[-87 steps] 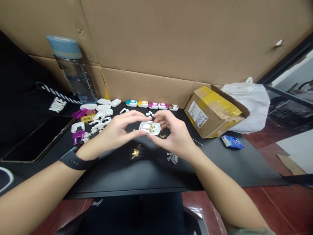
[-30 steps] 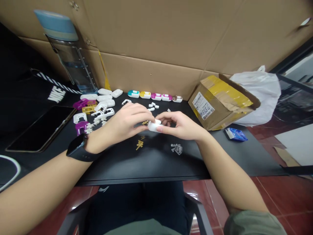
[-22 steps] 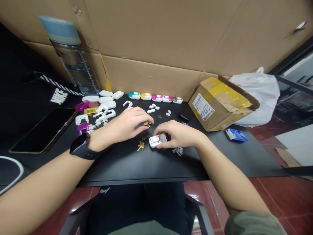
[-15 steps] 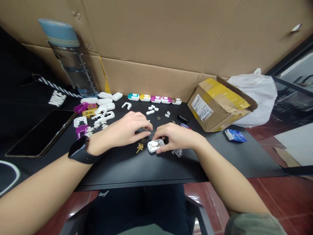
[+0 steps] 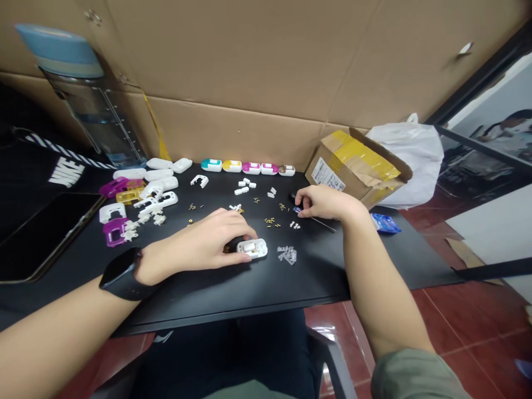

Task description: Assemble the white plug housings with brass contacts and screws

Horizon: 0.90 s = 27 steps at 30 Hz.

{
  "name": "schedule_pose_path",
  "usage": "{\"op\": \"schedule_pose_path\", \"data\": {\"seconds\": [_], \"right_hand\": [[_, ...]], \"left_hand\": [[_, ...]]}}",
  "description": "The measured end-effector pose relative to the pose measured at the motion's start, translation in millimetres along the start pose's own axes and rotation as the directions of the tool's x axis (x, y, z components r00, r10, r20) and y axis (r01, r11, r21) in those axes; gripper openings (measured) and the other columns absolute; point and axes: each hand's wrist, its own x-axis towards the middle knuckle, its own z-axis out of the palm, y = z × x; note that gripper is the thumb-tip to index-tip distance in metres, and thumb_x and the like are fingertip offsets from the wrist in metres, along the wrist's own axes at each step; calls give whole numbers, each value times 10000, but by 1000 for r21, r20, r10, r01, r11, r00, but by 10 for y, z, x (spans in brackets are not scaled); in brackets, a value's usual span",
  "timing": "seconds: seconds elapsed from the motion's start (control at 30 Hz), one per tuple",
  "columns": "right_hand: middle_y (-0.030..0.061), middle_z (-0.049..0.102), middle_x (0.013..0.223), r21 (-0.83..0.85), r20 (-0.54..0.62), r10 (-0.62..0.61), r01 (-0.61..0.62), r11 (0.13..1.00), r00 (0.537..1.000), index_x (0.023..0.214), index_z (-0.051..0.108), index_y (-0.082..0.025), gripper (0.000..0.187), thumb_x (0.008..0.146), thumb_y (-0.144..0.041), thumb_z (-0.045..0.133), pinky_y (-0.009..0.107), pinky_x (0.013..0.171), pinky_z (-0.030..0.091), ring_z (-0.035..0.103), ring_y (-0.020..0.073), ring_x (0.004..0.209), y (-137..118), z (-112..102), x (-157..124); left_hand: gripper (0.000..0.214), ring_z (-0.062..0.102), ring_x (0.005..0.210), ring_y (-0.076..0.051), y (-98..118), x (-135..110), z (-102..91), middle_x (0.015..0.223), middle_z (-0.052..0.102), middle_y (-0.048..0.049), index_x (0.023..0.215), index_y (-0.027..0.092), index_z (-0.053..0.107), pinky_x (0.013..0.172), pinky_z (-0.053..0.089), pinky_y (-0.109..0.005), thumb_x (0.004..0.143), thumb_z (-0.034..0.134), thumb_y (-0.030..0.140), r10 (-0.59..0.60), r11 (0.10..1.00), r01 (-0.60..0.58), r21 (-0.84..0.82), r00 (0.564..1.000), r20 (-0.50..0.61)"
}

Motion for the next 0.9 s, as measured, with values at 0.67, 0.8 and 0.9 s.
{"op": "schedule_pose_path", "data": {"seconds": [0.67,0.8,0.9], "right_hand": [[35,800,897,-32,-10,22,-22,999,1000,1209,772,-221,283,940,-296,821,305,714,448,699,205,808,123,98,168],[56,814,886,-46,13,8,-8,999,1000,1084,832,-210,173,939,-303,815,320,720,464,713,217,797,140,134,226],[73,819,891,-58,17,14,-13,998,1000,1003,841,-198,113,931,-281,815,331,716,472,716,222,778,143,162,257]], "left_hand": [[296,723,1282,-275,128,3,-87,1325,803,-55,1310,337,813,1189,481,-431,1045,731,234,130,983,-112,-145,984,123],[458,669,1367,-297,175,-2,-124,1390,783,-58,1362,305,783,1250,433,-475,968,660,107,106,986,-84,-145,984,145],[427,675,1341,-296,141,-5,-114,1376,781,-68,1334,290,784,1206,451,-475,978,632,111,89,988,-71,-141,988,126]]}}
